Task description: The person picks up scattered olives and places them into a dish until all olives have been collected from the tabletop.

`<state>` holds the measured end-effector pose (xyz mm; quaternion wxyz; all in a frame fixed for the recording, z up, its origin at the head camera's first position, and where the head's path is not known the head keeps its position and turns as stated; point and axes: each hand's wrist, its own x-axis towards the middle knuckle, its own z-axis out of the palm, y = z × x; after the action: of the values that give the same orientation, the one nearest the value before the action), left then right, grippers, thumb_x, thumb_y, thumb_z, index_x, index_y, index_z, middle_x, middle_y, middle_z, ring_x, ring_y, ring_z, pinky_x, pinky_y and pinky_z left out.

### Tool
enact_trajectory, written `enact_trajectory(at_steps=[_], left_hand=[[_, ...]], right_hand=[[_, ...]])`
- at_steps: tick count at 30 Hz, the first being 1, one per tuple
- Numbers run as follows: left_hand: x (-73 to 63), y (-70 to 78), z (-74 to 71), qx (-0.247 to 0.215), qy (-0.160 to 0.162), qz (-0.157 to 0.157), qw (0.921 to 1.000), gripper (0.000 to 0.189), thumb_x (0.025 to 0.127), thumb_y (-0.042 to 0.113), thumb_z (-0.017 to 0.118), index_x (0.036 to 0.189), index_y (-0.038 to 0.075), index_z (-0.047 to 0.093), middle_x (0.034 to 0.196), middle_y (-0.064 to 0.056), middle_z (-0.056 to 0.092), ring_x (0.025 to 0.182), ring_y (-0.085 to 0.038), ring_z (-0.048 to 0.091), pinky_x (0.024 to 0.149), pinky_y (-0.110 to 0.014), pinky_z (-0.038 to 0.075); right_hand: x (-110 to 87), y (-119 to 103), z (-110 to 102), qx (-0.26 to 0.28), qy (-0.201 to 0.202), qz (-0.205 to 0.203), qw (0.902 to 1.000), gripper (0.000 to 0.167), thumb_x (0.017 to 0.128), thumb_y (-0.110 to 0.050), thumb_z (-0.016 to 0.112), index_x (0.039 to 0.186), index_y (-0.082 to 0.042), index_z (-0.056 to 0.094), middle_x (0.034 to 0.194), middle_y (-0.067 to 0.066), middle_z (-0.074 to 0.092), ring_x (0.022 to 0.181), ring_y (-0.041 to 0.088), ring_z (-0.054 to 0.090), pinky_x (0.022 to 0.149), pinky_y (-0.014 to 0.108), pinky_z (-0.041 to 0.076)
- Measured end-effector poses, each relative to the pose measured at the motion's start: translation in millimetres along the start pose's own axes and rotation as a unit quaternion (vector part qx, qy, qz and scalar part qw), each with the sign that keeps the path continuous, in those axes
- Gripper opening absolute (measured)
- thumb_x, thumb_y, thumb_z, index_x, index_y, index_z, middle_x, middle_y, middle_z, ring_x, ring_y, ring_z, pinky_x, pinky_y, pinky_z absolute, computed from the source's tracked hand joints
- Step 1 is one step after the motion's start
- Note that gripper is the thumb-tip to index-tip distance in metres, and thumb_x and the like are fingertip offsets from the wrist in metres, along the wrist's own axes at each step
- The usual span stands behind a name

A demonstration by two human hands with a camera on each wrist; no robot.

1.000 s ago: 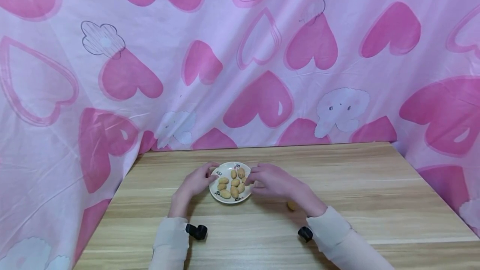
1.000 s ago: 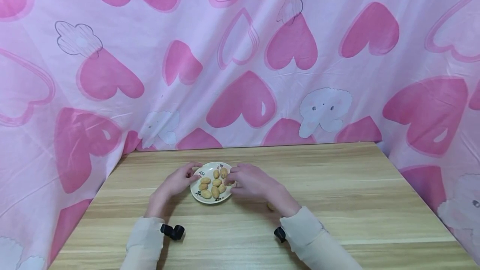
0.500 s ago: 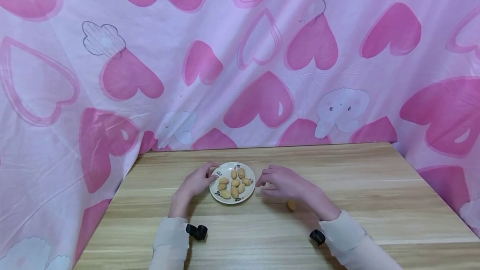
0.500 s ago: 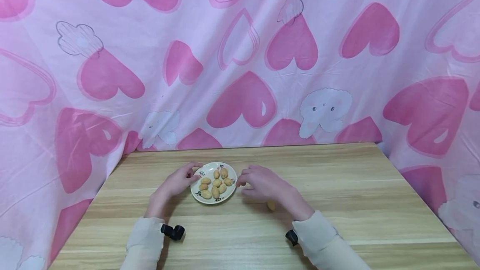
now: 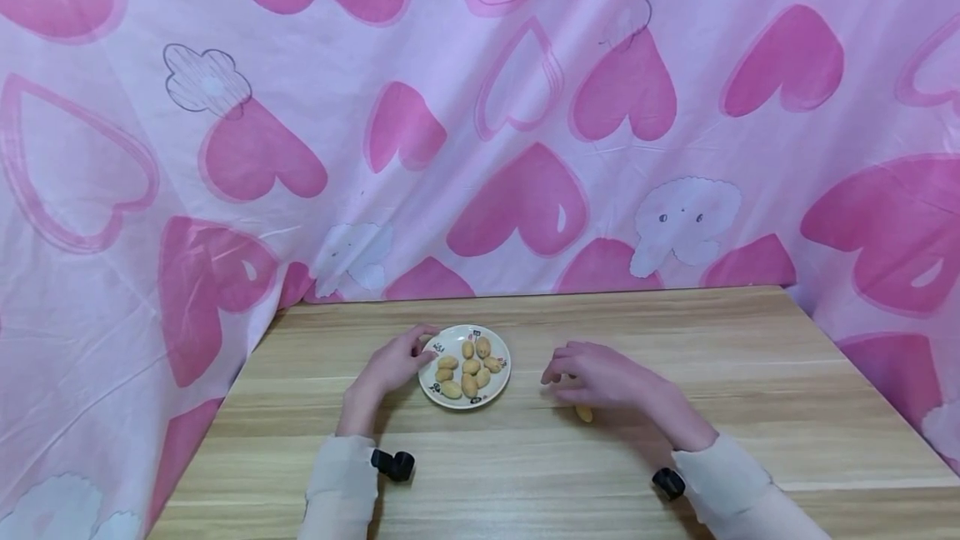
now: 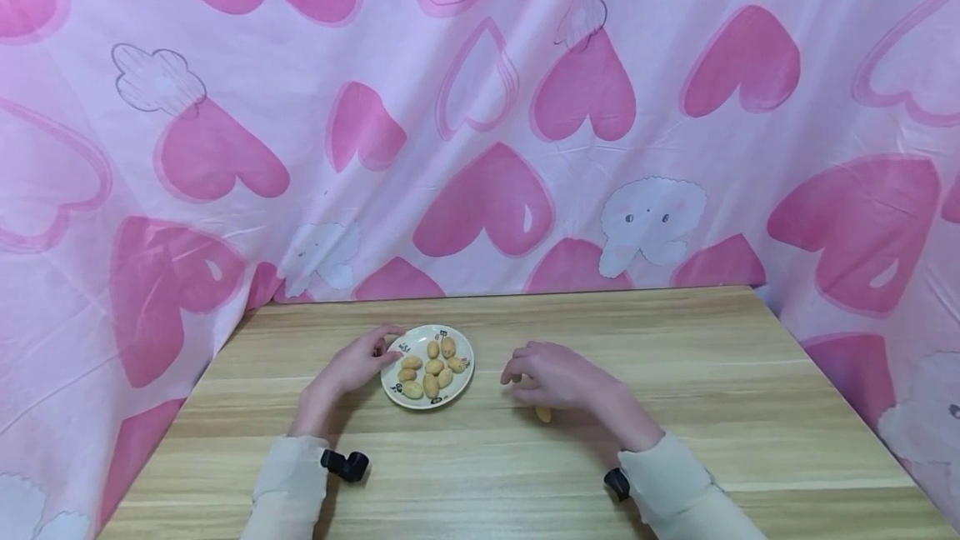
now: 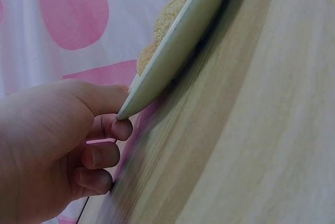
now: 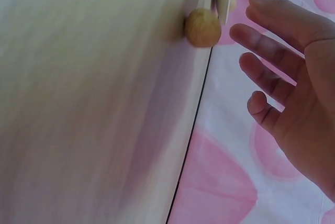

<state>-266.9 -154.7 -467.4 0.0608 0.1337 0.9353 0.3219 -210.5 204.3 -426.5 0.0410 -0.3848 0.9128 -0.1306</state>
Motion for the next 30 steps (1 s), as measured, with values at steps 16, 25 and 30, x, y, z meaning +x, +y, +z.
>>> enact_trajectory(at_steps=[16,25,30], left_hand=[[1.2,-3.4,0.7,-0.002,0.0,0.009,1.0,0.04,0.097,0.023,0.064,0.135,0.022,0.057,0.08,0.001,0.055,0.069,-0.015,0.049,0.064,-0.031,0.04],[0.8,-4.4,0.6,-0.001,0.001,0.006,1.0,0.04,0.096,0.024,0.065,0.136,0.023,0.057,0.079,0.001,0.055,0.068,-0.015,0.049,0.064,-0.031,0.039],[0.8,-3.3,0.7,-0.001,0.002,0.005,1.0,0.04,0.096,0.025,0.065,0.136,0.023,0.057,0.08,0.001,0.055,0.069,-0.015,0.049,0.064,-0.031,0.04]], right_hand=[[-25.4,15.2,1.1,0.061,-0.043,0.019,0.997,0.029,0.084,-0.032,0.078,0.112,-0.026,0.072,0.103,-0.015,0.064,0.089,0.005,0.055,0.08,0.026,0.049],[-25.8,18.6,6.7,0.078,-0.063,0.026,0.9947,0.025,0.081,-0.023,0.08,0.105,-0.027,0.073,0.088,-0.014,0.057,0.079,0.005,0.053,0.071,0.02,0.043],[-19.6,16.4,7.0,0.069,-0.048,0.017,0.9963,0.023,0.083,-0.022,0.078,0.104,-0.028,0.074,0.088,-0.014,0.057,0.076,0.003,0.053,0.068,0.019,0.044]])
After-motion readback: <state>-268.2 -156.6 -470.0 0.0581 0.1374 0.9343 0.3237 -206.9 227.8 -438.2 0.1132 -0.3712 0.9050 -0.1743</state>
